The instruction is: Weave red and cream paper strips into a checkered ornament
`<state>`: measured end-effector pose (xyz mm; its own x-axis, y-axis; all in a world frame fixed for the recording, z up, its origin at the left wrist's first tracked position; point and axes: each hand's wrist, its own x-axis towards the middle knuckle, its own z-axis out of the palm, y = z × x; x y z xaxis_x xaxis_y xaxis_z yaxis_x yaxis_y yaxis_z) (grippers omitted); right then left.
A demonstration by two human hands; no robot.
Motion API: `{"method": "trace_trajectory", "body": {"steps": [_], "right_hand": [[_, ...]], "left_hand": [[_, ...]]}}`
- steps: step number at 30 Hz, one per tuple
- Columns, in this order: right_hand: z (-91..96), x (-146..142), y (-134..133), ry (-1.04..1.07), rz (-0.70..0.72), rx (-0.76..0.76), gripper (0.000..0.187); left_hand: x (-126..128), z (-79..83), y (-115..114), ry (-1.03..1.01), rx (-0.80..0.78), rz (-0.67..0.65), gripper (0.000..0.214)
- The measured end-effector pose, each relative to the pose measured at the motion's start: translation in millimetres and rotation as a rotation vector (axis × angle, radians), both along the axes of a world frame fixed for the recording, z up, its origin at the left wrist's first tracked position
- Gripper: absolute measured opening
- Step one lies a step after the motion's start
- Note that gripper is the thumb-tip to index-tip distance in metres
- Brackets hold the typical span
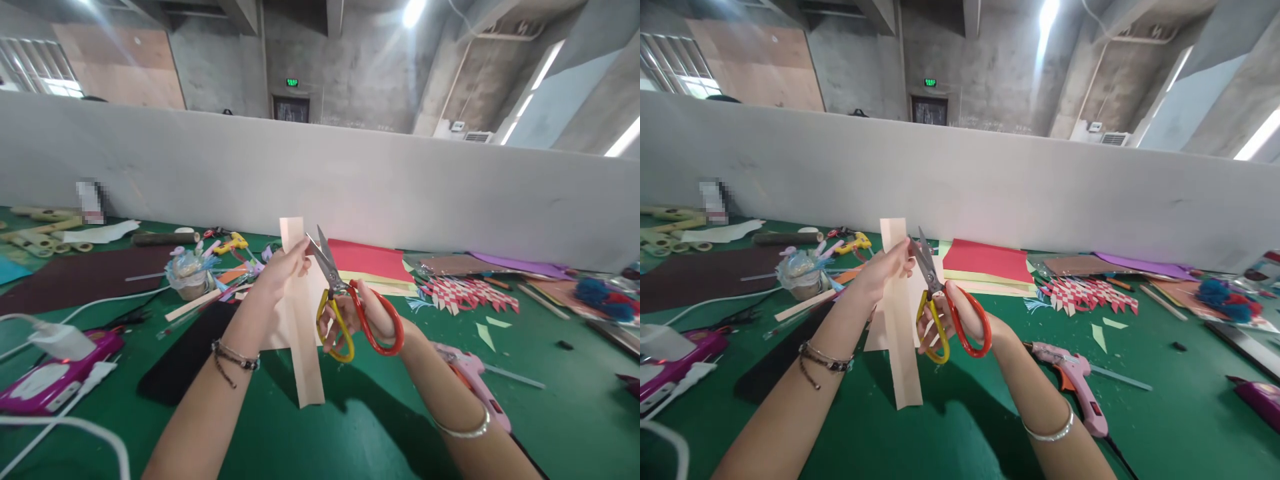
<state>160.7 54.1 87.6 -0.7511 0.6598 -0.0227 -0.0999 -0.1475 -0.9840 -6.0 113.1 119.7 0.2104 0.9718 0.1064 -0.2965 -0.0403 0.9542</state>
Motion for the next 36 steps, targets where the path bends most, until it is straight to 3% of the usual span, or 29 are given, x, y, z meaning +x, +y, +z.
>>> {"method": "trace_trajectory", "body": {"steps": [6,10,14,18,21,25,28,31,36], "right_hand": [[0.2,2.5,-1.0,-0.068,-0.064,0.032,0.06],[2.8,8.6,-1.3,-0.129,-0.277,0.215,0.052],[8.5,20.1,11.4,-0.259,-0.443,0.245,0.045],[20.0,37.8,38.2,-0.709,-0.547,0.374,0.058],[21.5,51.4,66.6,-0.91,-0.596,0.391,0.057],[5.6,59.4,104.4,-1.161,-0.663,0.414,0.055],[-12.0,56.3,121.2,-1.312,-0.688,0.396,0.042],[-27.2,49.5,124.8,-1.381,-0.692,0.372,0.027],[-37.2,40.0,114.8,-1.289,-0.675,0.424,0.032]], "left_hand": [[-9.4,-1.6,9.8,-0.04,0.031,0.163,0.031],[-24.2,8.5,10.8,-0.176,-0.038,0.232,0.018],[-37.0,22.8,3.8,-0.274,-0.07,0.174,0.021],[-36.7,28.7,-4.6,-0.22,-0.004,0.099,0.019],[-30.2,29.4,-11.0,-0.119,0.048,-0.004,0.018],[-17.5,31.2,-21.6,-0.073,0.086,-0.106,0.017],[-7.1,31.2,-28.6,-0.088,0.104,-0.136,0.02],[0.2,27.6,-30.9,-0.105,0.113,-0.184,0.026],[1.3,19.8,-24.5,-0.049,0.207,-0.102,0.034]]}}
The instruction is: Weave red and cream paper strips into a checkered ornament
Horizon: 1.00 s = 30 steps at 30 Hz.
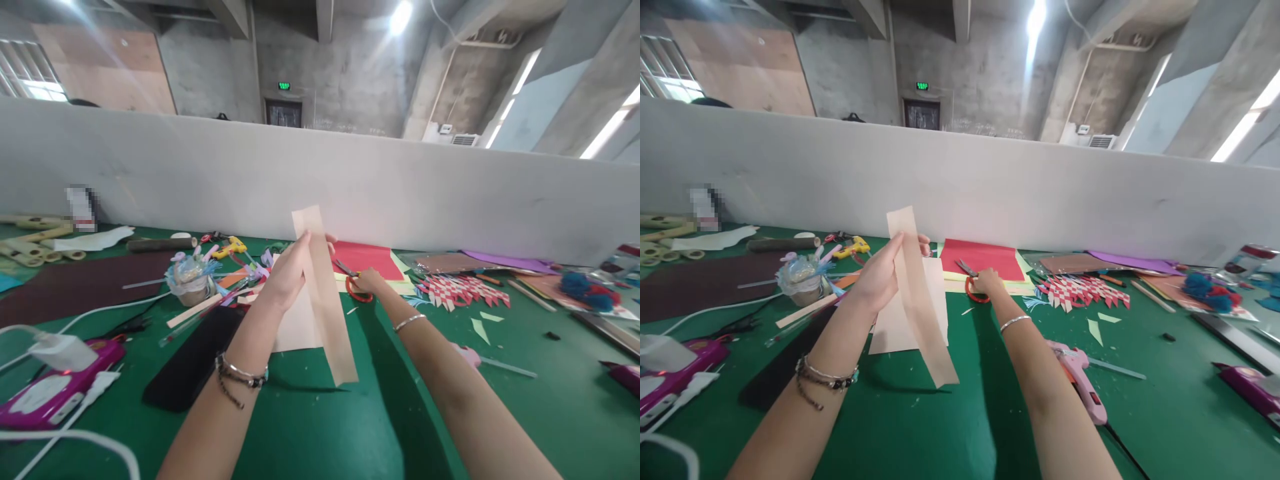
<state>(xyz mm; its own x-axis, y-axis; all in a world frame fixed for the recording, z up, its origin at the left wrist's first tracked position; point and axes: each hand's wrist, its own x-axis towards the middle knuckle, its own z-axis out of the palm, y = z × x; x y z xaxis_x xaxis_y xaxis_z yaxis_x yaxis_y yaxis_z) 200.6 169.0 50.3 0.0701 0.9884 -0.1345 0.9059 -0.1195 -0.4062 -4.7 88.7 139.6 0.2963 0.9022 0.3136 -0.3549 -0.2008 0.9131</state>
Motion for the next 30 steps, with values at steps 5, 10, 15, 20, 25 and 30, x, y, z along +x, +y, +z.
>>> {"method": "trace_trajectory", "body": {"steps": [5,10,15,20,25,30], "right_hand": [[16.6,-13.1,-18.8,0.191,0.18,0.081,0.039],[41.5,-44.0,-67.8,0.736,0.558,0.133,0.048],[50.4,-67.4,-107.6,0.695,0.546,0.293,0.047],[51.2,-67.7,-113.5,0.47,0.427,0.442,0.032],[47.6,-65.8,-115.7,0.413,0.394,0.65,0.044],[45.2,-62.0,-116.2,0.305,0.417,0.731,0.011]], "left_hand": [[-2.8,-2.1,5.8,0.171,0.074,0.273,0.04],[-0.1,-4.8,6.6,0.285,0.183,0.454,0.041],[-1.6,-10.3,12.5,0.278,0.215,0.449,0.044],[-15.9,-7.1,18.6,0.341,0.233,0.461,0.04],[-31.5,-1.8,19.7,0.459,0.237,0.503,0.039],[-35.6,-5.2,25.8,0.464,0.213,0.558,0.034]]}}
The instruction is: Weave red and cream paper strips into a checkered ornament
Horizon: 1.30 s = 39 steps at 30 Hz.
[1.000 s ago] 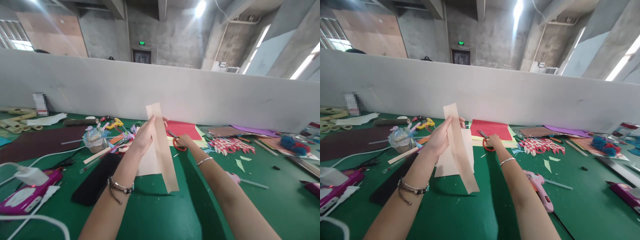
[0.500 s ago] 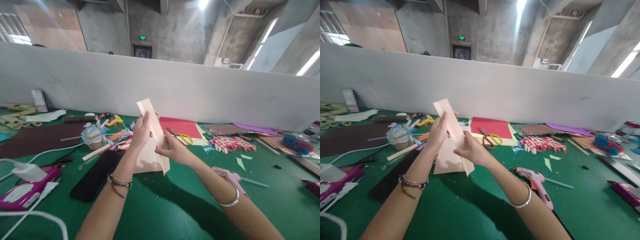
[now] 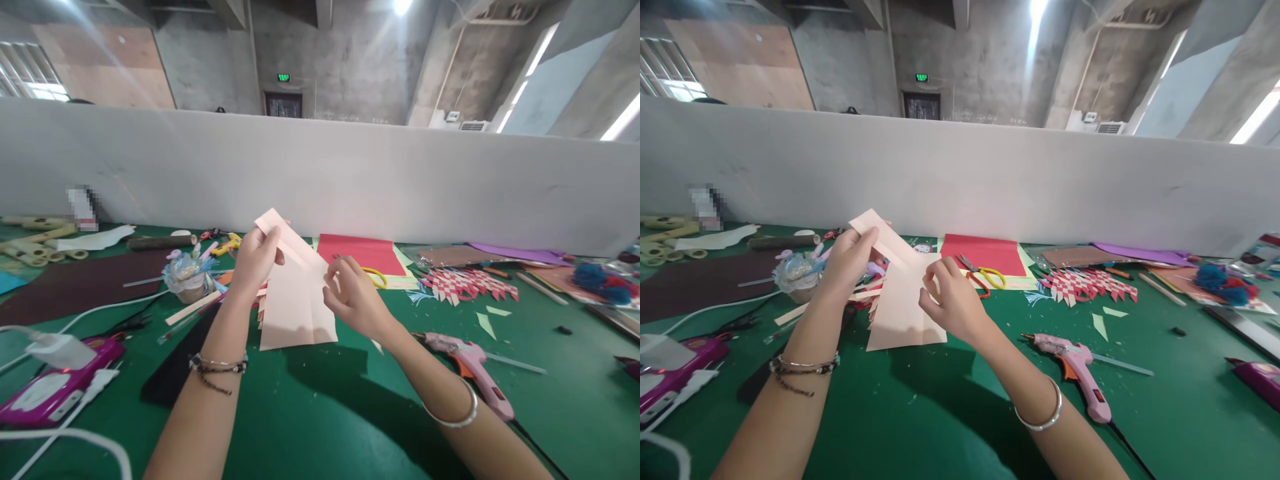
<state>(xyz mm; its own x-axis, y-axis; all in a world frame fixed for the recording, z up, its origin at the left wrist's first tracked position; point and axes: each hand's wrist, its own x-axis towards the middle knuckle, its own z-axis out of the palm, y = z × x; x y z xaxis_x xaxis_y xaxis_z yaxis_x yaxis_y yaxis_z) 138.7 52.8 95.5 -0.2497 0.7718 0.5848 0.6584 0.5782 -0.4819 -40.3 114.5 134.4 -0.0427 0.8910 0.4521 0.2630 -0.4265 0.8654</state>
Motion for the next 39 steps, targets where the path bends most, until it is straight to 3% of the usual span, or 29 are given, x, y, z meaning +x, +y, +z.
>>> {"method": "trace_trajectory", "body": {"steps": [5,9,11,14,16,18,20,22,24,26,29,30,34,39], "right_hand": [[4.1,9.0,-6.3,-0.073,0.004,-0.027,0.005],[-6.3,18.9,-19.7,-0.141,0.043,-0.071,0.006],[-17.1,24.0,-28.3,-0.164,0.097,-0.13,0.008],[-33.1,31.2,-39.9,-0.157,0.168,-0.232,0.009],[-40.3,35.8,-45.4,-0.126,0.202,-0.302,0.01],[-44.3,40.0,-49.3,-0.107,0.236,-0.378,0.012],[-46.5,43.8,-52.6,-0.113,0.27,-0.462,0.015],[-48.2,47.1,-56.0,-0.129,0.288,-0.525,0.015],[-49.6,50.0,-59.1,-0.134,0.287,-0.561,0.015],[-50.2,52.4,-61.4,-0.127,0.271,-0.584,0.016],[-49.0,55.0,-63.6,-0.128,0.267,-0.605,0.018],[-48.2,55.4,-64.3,-0.137,0.274,-0.601,0.019],[-44.7,55.2,-67.8,-0.224,0.268,-0.586,0.021],[-43.9,51.6,-73.4,-0.327,0.217,-0.56,0.023]], "left_hand": [[-0.8,1.2,4.1,0.068,0.052,0.088,0.034],[2.3,19.5,-25.4,0.151,0.377,0.226,0.043],[8.8,31.2,-51.1,0.258,0.522,0.169,0.041],[24.5,36.4,-84.5,0.591,0.549,-0.095,0.018],[34.7,24.0,-95.0,0.825,0.49,-0.326,0.018],[40.9,-0.4,-96.4,1.074,0.394,-0.488,0.018],[41.6,-30.4,-93.5,1.258,0.357,-0.542,0.025],[38.0,-58.1,-90.8,1.315,0.36,-0.591,0.047],[32.7,-78.5,-90.1,1.315,0.386,-0.648,0.064],[28.3,-90.9,-91.0,1.332,0.477,-0.633,0.059],[25.6,-97.1,-93.4,1.379,0.563,-0.607,0.026],[25.5,-96.8,-94.3,1.386,0.566,-0.608,0.023],[27.5,-89.9,-98.5,1.364,0.457,-0.667,0.044],[32.2,-85.4,-102.7,1.378,0.306,-0.617,0.03]]}}
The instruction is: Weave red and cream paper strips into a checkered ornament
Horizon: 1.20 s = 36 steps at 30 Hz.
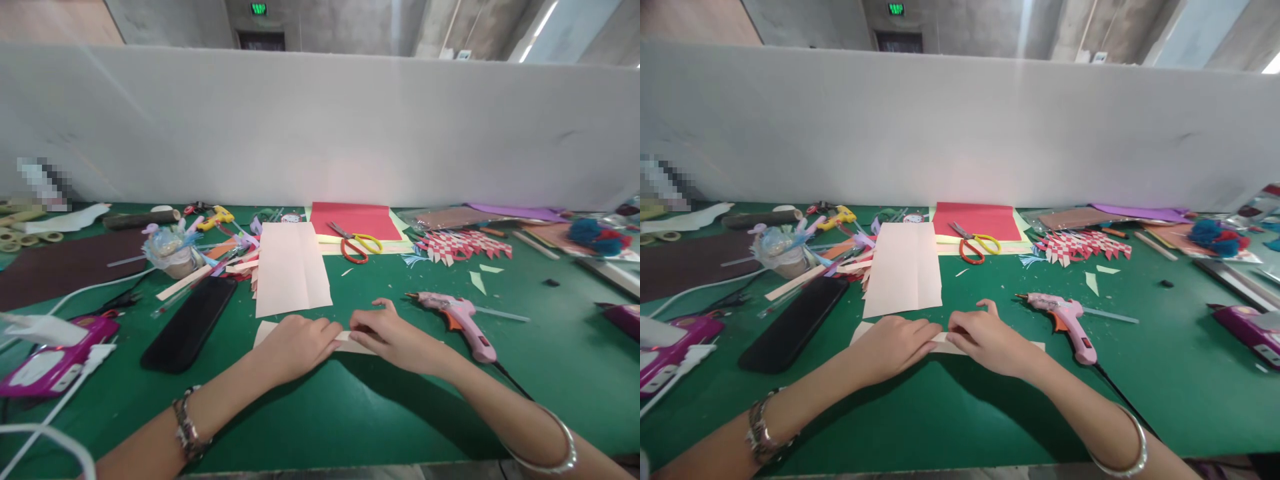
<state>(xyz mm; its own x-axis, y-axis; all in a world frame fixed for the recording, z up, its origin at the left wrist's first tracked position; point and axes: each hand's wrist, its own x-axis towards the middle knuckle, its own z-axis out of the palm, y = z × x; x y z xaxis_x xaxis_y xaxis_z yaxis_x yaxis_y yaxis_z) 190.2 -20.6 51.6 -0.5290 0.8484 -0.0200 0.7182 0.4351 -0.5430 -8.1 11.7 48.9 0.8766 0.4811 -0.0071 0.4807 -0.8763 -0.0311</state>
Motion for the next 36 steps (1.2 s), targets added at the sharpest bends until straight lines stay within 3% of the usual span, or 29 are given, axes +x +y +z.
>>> {"method": "trace_trajectory", "body": {"steps": [7,12,15,18,21,23,29,33,36], "right_hand": [[-15.7,-10.4,-2.4,-0.122,0.072,0.171,0.025],[-14.8,-7.3,0.0,-0.157,0.189,0.128,0.032],[-7.3,2.0,0.0,-0.069,0.224,0.006,0.034],[-1.7,17.1,-2.3,0.038,0.24,-0.229,0.037],[-0.4,37.4,-8.6,0.118,0.171,-0.502,0.039],[-1.3,52.9,-15.1,0.155,0.105,-0.617,0.041],[-5.1,96.4,-37.1,0.302,-0.119,-0.783,0.04],[-1.9,107.6,-42.4,0.331,-0.234,-0.71,0.042],[2.6,107.7,-40.2,0.341,-0.266,-0.612,0.043]], "left_hand": [[-0.1,-3.3,-1.1,-0.021,-0.084,0.015,0.033],[-7.4,4.8,-0.3,-0.041,-0.25,-0.005,0.037],[-15.1,11.7,1.3,-0.069,-0.486,0.024,0.039],[-26.7,17.4,4.2,-0.096,-0.833,0.095,0.039],[-42.8,22.1,8.6,-0.118,-1.156,0.199,0.038],[-55.3,24.5,11.7,-0.139,-1.253,0.288,0.036],[-90.4,23.6,18.4,-0.104,-1.389,0.432,0.039],[-105.1,19.1,22.9,-0.187,-1.384,0.459,0.041],[-108.6,21.3,25.4,-0.253,-1.277,0.482,0.042]]}}
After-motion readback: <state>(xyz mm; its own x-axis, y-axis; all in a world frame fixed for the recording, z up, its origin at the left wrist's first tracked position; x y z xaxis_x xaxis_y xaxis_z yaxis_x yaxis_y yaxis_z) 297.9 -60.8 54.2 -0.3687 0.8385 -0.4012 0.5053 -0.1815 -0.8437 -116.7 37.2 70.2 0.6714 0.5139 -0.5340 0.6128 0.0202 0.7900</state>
